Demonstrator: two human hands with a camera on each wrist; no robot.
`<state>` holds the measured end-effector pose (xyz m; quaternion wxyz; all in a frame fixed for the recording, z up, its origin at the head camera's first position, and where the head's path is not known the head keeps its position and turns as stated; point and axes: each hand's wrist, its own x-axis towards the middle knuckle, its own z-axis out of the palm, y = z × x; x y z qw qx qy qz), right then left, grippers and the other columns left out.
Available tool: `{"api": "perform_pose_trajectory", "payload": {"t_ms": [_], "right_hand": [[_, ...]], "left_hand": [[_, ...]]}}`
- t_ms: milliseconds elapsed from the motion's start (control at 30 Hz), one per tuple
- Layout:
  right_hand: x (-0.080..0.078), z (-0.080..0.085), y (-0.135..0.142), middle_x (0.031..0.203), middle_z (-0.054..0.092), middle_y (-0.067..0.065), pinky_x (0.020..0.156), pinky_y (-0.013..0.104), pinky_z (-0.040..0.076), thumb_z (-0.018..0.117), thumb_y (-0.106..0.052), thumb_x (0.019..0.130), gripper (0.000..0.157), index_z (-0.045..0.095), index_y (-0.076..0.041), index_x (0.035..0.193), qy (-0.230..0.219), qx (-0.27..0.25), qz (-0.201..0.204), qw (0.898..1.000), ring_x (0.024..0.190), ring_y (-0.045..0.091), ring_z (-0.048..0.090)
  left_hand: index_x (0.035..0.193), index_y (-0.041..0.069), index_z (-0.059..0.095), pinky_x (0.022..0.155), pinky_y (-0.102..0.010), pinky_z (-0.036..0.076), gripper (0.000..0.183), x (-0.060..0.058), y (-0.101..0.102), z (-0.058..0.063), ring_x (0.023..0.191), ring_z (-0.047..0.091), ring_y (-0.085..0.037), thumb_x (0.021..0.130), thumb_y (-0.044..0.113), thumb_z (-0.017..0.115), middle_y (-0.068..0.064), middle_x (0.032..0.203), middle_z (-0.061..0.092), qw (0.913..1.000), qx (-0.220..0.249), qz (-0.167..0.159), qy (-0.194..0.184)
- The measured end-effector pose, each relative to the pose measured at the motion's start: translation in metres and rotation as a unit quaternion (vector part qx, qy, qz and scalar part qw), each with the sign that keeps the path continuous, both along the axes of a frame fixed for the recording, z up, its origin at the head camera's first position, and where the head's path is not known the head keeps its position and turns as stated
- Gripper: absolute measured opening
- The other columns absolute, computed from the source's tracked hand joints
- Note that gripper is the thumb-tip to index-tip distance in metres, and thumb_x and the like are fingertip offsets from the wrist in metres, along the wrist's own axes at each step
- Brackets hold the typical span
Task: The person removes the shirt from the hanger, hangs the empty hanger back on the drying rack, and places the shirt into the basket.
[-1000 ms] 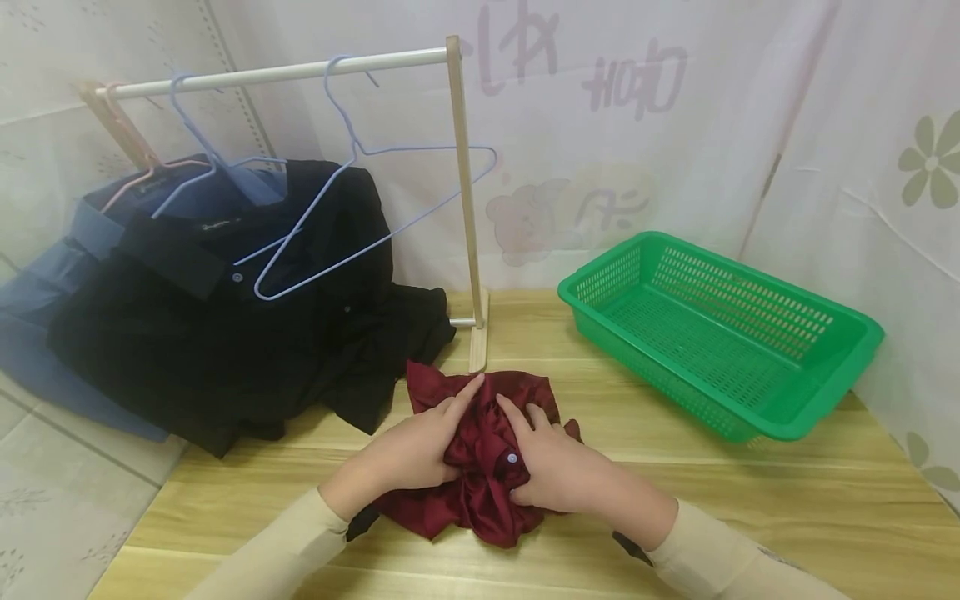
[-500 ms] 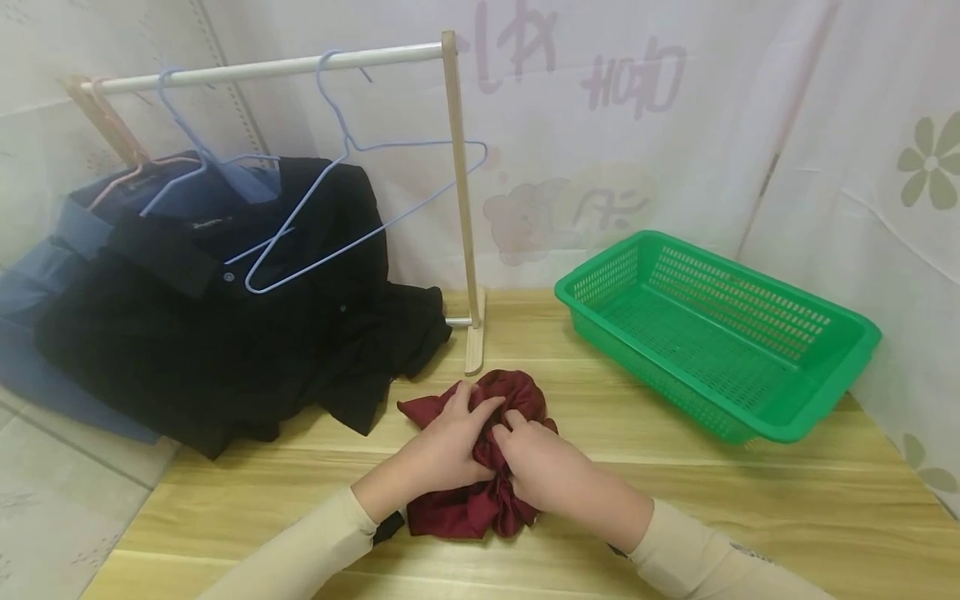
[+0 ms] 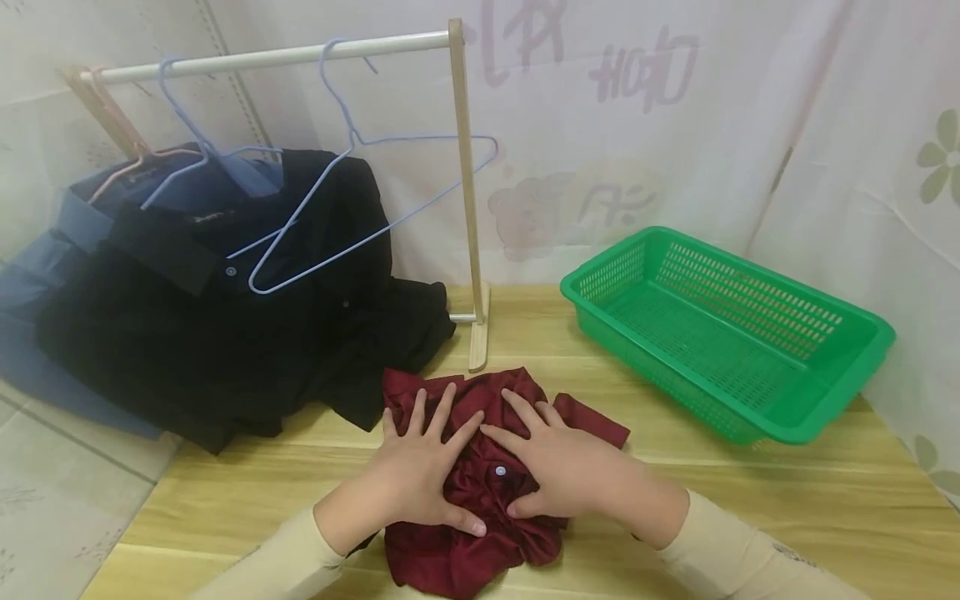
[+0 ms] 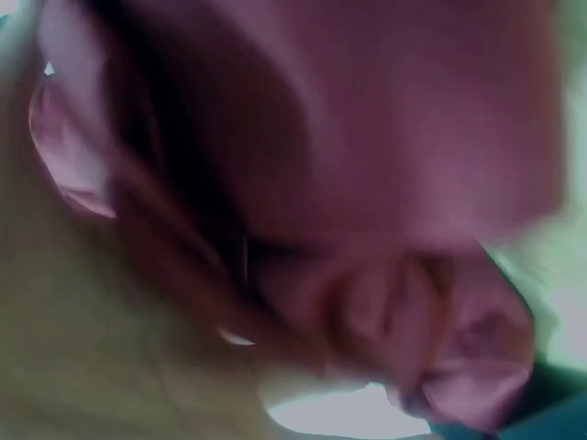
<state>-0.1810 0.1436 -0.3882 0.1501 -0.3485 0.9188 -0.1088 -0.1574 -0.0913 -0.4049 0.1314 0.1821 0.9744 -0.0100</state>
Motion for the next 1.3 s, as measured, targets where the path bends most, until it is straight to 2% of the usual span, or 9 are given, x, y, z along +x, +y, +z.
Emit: {"api": "perform_pose_trajectory", "payload": {"t_ms": [167,300,533,733,833,900,1033,1167,1300], "right_hand": [[-0.015,0.008,0.017,0.179,-0.001,0.019,0.098,0.07,0.054,0.091,-0.067,0.07,0.128,0.02,-0.034,0.171,-0.041,-0.004,0.008,0.999,0.15,0.07,0.025],[-0.03,0.003,0.022,0.178,-0.007,0.024,0.098,0.068,0.055,0.093,-0.069,0.065,0.14,0.012,-0.029,0.172,-0.043,0.001,0.015,0.999,0.149,0.071,0.027],[-0.061,-0.021,0.015,0.178,-0.006,0.025,0.096,0.059,0.059,0.094,-0.069,0.062,0.146,0.008,-0.029,0.173,0.025,0.039,0.067,0.997,0.154,0.06,0.03],[-0.076,-0.038,0.006,0.178,0.0,0.025,0.113,0.071,0.044,0.088,-0.082,0.058,0.151,0.006,-0.028,0.173,0.075,0.065,0.135,0.986,0.161,0.054,0.021],[-0.079,-0.039,0.002,0.179,-0.001,0.025,0.122,0.066,0.038,0.089,-0.08,0.058,0.154,0.002,-0.026,0.173,0.073,0.05,0.15,0.985,0.162,0.052,0.019],[-0.079,-0.04,-0.001,0.179,-0.003,0.024,0.124,0.06,0.039,0.09,-0.078,0.06,0.155,-0.002,-0.025,0.173,0.064,0.038,0.156,0.985,0.162,0.05,0.022],[-0.074,-0.04,-0.006,0.178,-0.007,0.025,0.119,0.053,0.047,0.091,-0.072,0.066,0.154,-0.009,-0.019,0.172,0.03,0.002,0.149,0.988,0.156,0.048,0.036],[-0.066,-0.039,-0.011,0.176,0.007,0.029,0.119,0.054,0.047,0.088,-0.07,0.072,0.147,-0.001,-0.009,0.172,0.037,-0.015,0.131,0.991,0.156,0.046,0.038],[-0.062,-0.036,-0.017,0.156,0.048,0.025,0.112,0.051,0.054,0.092,-0.056,0.077,0.122,0.03,0.004,0.163,0.095,-0.007,0.113,0.989,0.14,0.039,0.056]], "left_hand": [[0.171,0.044,0.009,0.11,-0.089,0.028,0.141,0.004,-0.013,0.003,0.161,0.008,-0.059,0.057,0.101,0.07,-0.013,0.181,-0.005,0.9993,-0.033,0.015,-0.012],[0.17,0.046,0.013,0.107,-0.09,0.03,0.141,0.001,-0.02,-0.001,0.159,0.007,-0.063,0.053,0.1,0.073,-0.016,0.181,-0.007,0.9983,-0.048,0.031,-0.006],[0.17,0.042,0.018,0.114,-0.085,0.028,0.137,-0.013,-0.027,-0.011,0.159,0.014,-0.062,0.058,0.093,0.079,-0.016,0.18,-0.007,0.9975,-0.03,0.052,-0.037],[0.172,0.029,0.019,0.123,-0.079,0.022,0.141,-0.024,-0.027,-0.019,0.155,0.027,-0.062,0.061,0.091,0.08,-0.02,0.18,-0.001,0.9981,-0.014,0.016,-0.058],[0.172,0.016,0.017,0.125,-0.072,0.027,0.145,-0.029,-0.027,-0.022,0.155,0.03,-0.059,0.064,0.084,0.085,-0.022,0.179,-0.003,0.9981,0.028,-0.014,-0.054],[0.171,0.008,0.012,0.126,-0.061,0.036,0.145,-0.033,-0.027,-0.023,0.154,0.037,-0.052,0.068,0.073,0.09,-0.022,0.179,-0.009,0.9946,0.083,-0.032,-0.054],[0.17,0.002,-0.002,0.117,-0.038,0.051,0.143,-0.039,-0.029,-0.025,0.146,0.055,-0.035,0.076,0.045,0.097,-0.02,0.178,-0.016,0.9764,0.201,-0.059,-0.054],[0.17,0.008,-0.009,0.113,-0.034,0.053,0.137,-0.038,-0.03,-0.022,0.145,0.055,-0.033,0.082,0.031,0.094,-0.021,0.179,-0.011,0.9602,0.265,-0.078,-0.043],[0.172,0.028,-0.004,0.098,-0.031,0.059,0.122,-0.031,-0.026,-0.013,0.131,0.065,-0.029,0.089,0.027,0.086,-0.021,0.179,-0.007,0.9581,0.253,-0.126,-0.046]]}}
